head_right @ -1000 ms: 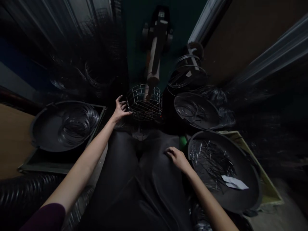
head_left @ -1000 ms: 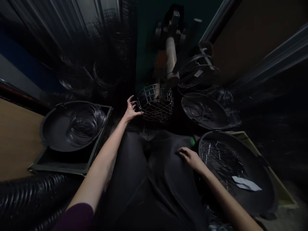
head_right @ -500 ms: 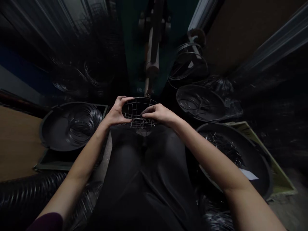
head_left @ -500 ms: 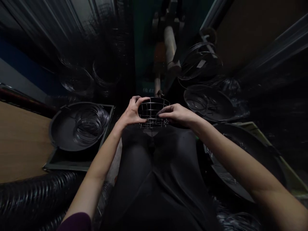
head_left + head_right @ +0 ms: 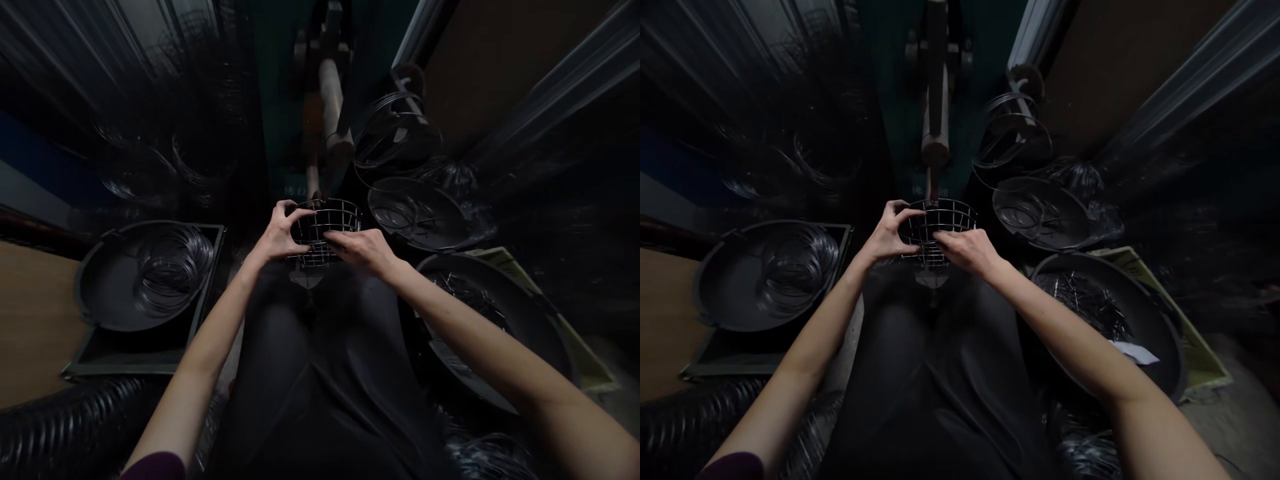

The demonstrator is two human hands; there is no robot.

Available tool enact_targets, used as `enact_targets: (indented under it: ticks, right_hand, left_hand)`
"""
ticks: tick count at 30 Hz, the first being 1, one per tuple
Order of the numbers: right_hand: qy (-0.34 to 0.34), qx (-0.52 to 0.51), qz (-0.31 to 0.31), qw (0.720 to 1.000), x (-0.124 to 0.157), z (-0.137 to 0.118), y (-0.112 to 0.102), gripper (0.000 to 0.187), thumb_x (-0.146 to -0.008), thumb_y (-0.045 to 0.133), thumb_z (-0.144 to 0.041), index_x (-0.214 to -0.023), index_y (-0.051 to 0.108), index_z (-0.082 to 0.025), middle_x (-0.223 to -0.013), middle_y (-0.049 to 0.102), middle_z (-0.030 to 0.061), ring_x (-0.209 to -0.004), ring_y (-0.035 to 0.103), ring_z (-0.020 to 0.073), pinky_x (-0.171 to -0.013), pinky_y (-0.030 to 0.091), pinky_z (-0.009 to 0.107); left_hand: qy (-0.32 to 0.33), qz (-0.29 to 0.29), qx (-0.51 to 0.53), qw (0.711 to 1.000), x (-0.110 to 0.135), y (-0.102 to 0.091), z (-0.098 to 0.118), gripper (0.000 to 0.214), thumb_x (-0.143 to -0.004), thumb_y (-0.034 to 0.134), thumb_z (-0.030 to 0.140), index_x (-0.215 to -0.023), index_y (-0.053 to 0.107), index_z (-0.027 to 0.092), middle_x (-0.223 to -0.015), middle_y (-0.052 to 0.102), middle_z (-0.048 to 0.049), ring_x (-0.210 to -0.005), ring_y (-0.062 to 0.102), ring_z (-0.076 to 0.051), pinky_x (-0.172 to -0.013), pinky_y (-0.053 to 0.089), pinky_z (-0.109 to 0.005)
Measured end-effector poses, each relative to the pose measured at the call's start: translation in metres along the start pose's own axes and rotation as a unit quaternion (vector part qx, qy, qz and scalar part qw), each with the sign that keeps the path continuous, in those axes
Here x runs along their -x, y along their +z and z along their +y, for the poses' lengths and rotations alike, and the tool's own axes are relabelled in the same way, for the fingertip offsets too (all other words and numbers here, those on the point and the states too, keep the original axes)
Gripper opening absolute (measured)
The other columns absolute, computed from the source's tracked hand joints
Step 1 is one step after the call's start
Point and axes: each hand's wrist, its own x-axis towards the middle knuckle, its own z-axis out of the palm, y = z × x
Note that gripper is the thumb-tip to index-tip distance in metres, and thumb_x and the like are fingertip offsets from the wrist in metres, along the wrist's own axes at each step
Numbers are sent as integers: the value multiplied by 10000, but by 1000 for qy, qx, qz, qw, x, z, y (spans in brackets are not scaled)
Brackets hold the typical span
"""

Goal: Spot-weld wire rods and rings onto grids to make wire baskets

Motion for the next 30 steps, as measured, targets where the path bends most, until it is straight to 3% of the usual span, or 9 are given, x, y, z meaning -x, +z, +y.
enact_targets:
  ticks: [6,16,22,25,30]
  right_hand:
    - [-10,32,11,999,-7,4,2,299,-950,481,-336,-1160,687,-282,-1058,744,11,-732,692,137,-499,309,236]
    - [-2,27,10,1000,-23,10,0,310,-941,499,-362,-1188,674,-299,-1051,746,8,-723,687,146,-510,331,235]
    - [46,-11,44,998,-13,9,2,301,-939,537,-343,-1202,670,-282,-1078,739,24,-851,696,157,-587,406,235]
    - [83,-26,69,994,-10,10,4,250,-947,529,-298,-1120,704,-258,-1078,731,24,-849,683,150,-599,415,232]
    - [123,-46,107,985,-24,17,9,198,-909,583,-296,-1031,723,-229,-1077,686,52,-817,646,149,-595,413,235]
  left_hand:
    - [-3,3,-5,1000,-5,-3,-3,739,-548,829,225,-1242,579,256,-1263,346,-86,-1270,401,-321,-1111,390,-504]
    - [-9,4,1,1000,-15,-9,-9,718,-563,829,226,-1240,596,273,-1232,375,-71,-1248,442,-297,-1102,412,-472]
    - [-19,0,22,1000,-17,-9,-14,722,-569,856,305,-1244,605,265,-1196,419,-61,-1232,469,-279,-1122,402,-443]
    - [-38,4,34,999,-22,-10,-15,719,-563,862,320,-1236,613,270,-1217,424,-63,-1220,485,-276,-1111,415,-455]
    - [-55,4,32,998,-39,-14,-22,723,-542,869,296,-1223,628,257,-1189,422,-60,-1222,487,-284,-1128,399,-466]
